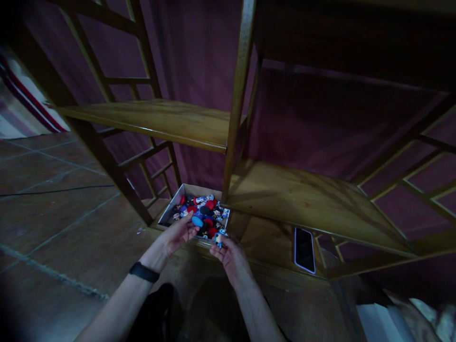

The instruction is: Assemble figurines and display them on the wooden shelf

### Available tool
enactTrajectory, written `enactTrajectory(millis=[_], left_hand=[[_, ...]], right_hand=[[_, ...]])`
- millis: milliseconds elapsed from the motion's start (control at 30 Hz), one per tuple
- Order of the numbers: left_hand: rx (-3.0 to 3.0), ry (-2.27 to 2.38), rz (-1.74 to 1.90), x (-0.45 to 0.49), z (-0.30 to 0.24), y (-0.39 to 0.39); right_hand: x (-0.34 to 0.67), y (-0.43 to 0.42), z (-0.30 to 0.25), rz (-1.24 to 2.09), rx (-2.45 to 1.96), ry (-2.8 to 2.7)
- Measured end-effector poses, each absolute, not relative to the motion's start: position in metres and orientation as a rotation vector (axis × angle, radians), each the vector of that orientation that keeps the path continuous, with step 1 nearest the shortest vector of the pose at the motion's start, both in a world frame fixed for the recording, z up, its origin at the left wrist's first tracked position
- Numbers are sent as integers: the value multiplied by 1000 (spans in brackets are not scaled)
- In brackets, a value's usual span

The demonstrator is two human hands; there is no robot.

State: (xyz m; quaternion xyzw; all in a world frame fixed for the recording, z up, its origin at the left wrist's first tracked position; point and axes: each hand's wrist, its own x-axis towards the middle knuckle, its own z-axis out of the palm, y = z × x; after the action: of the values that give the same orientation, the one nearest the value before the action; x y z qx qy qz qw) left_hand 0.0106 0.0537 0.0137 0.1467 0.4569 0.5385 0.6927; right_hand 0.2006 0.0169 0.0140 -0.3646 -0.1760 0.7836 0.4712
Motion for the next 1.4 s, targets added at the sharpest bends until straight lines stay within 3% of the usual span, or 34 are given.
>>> enactTrajectory(millis=[400, 767, 1400], left_hand=[[790, 1134, 1216, 43, 21, 26], [684, 1050, 1118, 43, 24, 20], [583, 1152, 1136, 38, 8, 27]], right_hand=[[197, 22, 7, 1720, -958, -609], [187, 34, -14, 1215, -1167, -1278], [195, 37, -21, 992, -1223, -1516]])
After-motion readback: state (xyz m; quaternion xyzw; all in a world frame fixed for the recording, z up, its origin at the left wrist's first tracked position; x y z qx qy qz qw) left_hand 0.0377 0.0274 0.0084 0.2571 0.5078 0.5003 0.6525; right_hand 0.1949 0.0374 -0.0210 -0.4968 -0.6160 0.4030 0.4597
